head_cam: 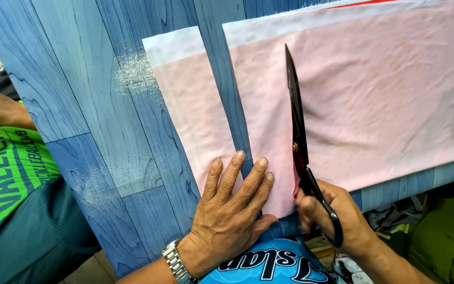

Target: Cut pink fabric into long strips using large scissors on a work table

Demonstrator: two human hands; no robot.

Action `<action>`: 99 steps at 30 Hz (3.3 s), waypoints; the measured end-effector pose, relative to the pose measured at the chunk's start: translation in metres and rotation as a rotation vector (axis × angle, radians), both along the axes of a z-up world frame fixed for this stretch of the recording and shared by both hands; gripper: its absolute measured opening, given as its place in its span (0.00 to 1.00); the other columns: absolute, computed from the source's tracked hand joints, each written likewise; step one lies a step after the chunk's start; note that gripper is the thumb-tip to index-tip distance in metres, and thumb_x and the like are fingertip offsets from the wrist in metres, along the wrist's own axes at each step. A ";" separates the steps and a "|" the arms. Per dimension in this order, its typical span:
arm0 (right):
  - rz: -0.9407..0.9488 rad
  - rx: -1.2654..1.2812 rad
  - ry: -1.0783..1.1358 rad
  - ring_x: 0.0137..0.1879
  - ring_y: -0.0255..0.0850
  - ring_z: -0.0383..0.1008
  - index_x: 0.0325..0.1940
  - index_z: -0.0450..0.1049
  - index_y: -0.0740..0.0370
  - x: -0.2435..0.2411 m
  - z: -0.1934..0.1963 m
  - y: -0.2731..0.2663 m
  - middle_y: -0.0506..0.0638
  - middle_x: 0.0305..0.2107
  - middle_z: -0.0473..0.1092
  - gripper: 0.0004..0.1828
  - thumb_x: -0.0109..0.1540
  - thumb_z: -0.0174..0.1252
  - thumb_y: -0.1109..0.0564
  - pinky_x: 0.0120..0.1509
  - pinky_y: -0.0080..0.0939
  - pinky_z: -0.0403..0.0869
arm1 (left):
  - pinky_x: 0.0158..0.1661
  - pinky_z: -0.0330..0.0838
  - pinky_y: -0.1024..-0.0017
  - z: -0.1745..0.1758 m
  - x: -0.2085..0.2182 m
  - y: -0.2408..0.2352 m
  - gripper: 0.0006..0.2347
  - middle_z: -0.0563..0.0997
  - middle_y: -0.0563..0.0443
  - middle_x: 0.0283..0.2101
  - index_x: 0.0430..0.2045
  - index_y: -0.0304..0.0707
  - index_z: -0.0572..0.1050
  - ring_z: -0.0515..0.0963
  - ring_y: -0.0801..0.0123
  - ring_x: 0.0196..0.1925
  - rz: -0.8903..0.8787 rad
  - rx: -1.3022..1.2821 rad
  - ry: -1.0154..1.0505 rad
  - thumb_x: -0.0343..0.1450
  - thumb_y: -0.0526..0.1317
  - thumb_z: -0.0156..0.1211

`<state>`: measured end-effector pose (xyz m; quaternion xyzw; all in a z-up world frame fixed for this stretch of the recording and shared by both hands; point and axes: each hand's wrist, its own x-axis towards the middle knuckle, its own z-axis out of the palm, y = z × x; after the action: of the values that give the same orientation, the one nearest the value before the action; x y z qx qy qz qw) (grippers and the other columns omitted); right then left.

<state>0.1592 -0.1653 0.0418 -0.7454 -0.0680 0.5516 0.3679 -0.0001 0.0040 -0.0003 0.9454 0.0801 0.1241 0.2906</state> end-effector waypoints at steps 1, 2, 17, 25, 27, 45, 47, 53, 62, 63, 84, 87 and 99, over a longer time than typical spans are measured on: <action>0.001 -0.003 0.000 0.19 0.41 0.72 0.29 0.73 0.60 0.001 -0.002 0.001 0.51 0.12 0.70 0.25 0.58 0.58 0.35 0.27 0.39 0.71 | 0.67 0.53 0.39 0.000 0.000 0.001 0.24 0.69 0.44 0.67 0.57 0.38 0.74 0.64 0.38 0.70 0.001 -0.003 0.000 0.76 0.57 0.49; 0.021 0.016 -0.043 0.17 0.38 0.70 0.25 0.71 0.59 0.002 -0.004 0.003 0.49 0.11 0.68 0.22 0.59 0.59 0.38 0.24 0.37 0.69 | 0.67 0.53 0.39 0.000 0.000 0.001 0.24 0.70 0.44 0.67 0.57 0.37 0.74 0.64 0.38 0.70 0.000 -0.003 -0.006 0.77 0.57 0.48; -0.182 0.066 0.151 0.24 0.43 0.69 0.39 0.74 0.68 0.021 -0.002 0.020 0.53 0.19 0.68 0.25 0.60 0.58 0.40 0.29 0.42 0.71 | 0.67 0.53 0.38 -0.001 -0.002 0.000 0.26 0.69 0.44 0.67 0.56 0.38 0.73 0.63 0.38 0.70 -0.003 0.005 -0.018 0.70 0.56 0.62; -0.071 0.108 0.053 0.21 0.41 0.67 0.34 0.71 0.64 0.025 -0.002 0.035 0.51 0.17 0.65 0.24 0.60 0.58 0.38 0.27 0.40 0.69 | 0.67 0.53 0.39 0.000 -0.001 0.000 0.27 0.69 0.44 0.67 0.56 0.38 0.74 0.63 0.39 0.71 0.009 -0.013 -0.029 0.68 0.56 0.66; -0.026 0.007 -0.043 0.16 0.42 0.67 0.22 0.65 0.61 0.025 -0.006 0.036 0.51 0.12 0.64 0.26 0.59 0.58 0.38 0.22 0.40 0.67 | 0.67 0.52 0.39 0.001 -0.002 0.001 0.29 0.69 0.44 0.67 0.56 0.38 0.74 0.63 0.39 0.71 0.000 -0.008 -0.014 0.65 0.55 0.68; -0.198 -0.001 0.116 0.20 0.39 0.60 0.30 0.67 0.65 0.033 -0.003 0.053 0.51 0.16 0.62 0.25 0.59 0.60 0.39 0.25 0.40 0.65 | 0.68 0.48 0.36 -0.005 -0.004 -0.004 0.34 0.69 0.44 0.67 0.56 0.37 0.73 0.59 0.36 0.71 -0.001 -0.037 -0.031 0.57 0.55 0.74; -0.193 0.012 0.097 0.19 0.39 0.60 0.30 0.67 0.66 0.034 -0.005 0.053 0.52 0.15 0.62 0.25 0.59 0.60 0.39 0.24 0.40 0.65 | 0.68 0.48 0.36 -0.003 -0.003 -0.003 0.34 0.69 0.44 0.67 0.56 0.36 0.73 0.59 0.36 0.71 -0.003 -0.034 -0.039 0.58 0.55 0.74; -0.093 -0.005 -0.031 0.14 0.42 0.65 0.25 0.65 0.63 0.035 -0.012 0.057 0.53 0.12 0.63 0.24 0.58 0.62 0.41 0.18 0.40 0.66 | 0.68 0.45 0.36 -0.006 -0.004 -0.004 0.34 0.67 0.44 0.68 0.56 0.36 0.73 0.58 0.36 0.72 0.000 -0.024 -0.048 0.59 0.57 0.72; -0.034 0.177 -0.076 0.13 0.44 0.62 0.23 0.66 0.65 0.038 -0.001 0.053 0.56 0.09 0.63 0.19 0.59 0.63 0.51 0.18 0.41 0.62 | 0.67 0.50 0.35 0.006 -0.007 0.000 0.30 0.69 0.41 0.64 0.53 0.35 0.74 0.60 0.35 0.69 -0.012 0.039 -0.106 0.63 0.56 0.67; -0.041 0.218 -0.140 0.13 0.42 0.63 0.26 0.70 0.66 0.036 0.001 0.048 0.55 0.09 0.64 0.14 0.58 0.65 0.55 0.18 0.39 0.62 | 0.65 0.53 0.35 0.007 -0.007 -0.001 0.28 0.70 0.40 0.63 0.53 0.35 0.74 0.62 0.34 0.68 -0.026 0.051 -0.114 0.66 0.57 0.64; 0.430 0.494 -1.460 0.21 0.40 0.63 0.28 0.71 0.59 -0.064 -0.018 -0.035 0.47 0.17 0.66 0.10 0.63 0.61 0.64 0.25 0.43 0.63 | 0.39 0.70 0.61 -0.003 0.108 0.159 0.11 0.77 0.48 0.47 0.47 0.38 0.79 0.72 0.57 0.42 0.198 0.195 -0.098 0.76 0.42 0.54; 0.460 0.472 -1.468 0.20 0.40 0.61 0.28 0.70 0.59 -0.069 -0.016 -0.044 0.46 0.16 0.63 0.11 0.65 0.60 0.62 0.25 0.43 0.62 | 0.40 0.68 0.54 -0.010 0.135 0.157 0.14 0.77 0.47 0.48 0.44 0.40 0.81 0.72 0.51 0.46 0.184 0.243 -0.021 0.74 0.50 0.60; 0.572 0.399 -1.677 0.22 0.38 0.63 0.48 0.81 0.58 -0.068 -0.012 -0.047 0.43 0.22 0.71 0.09 0.65 0.65 0.55 0.24 0.40 0.61 | 0.33 0.61 0.62 -0.052 0.166 0.156 0.08 0.73 0.54 0.25 0.18 0.48 0.78 0.70 0.61 0.32 0.135 0.358 -0.146 0.65 0.43 0.73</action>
<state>0.0912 -0.2121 0.0300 -0.7796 -0.5903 -0.1238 0.1688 0.1657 0.1602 -0.0524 0.9628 0.0988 0.2241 0.1139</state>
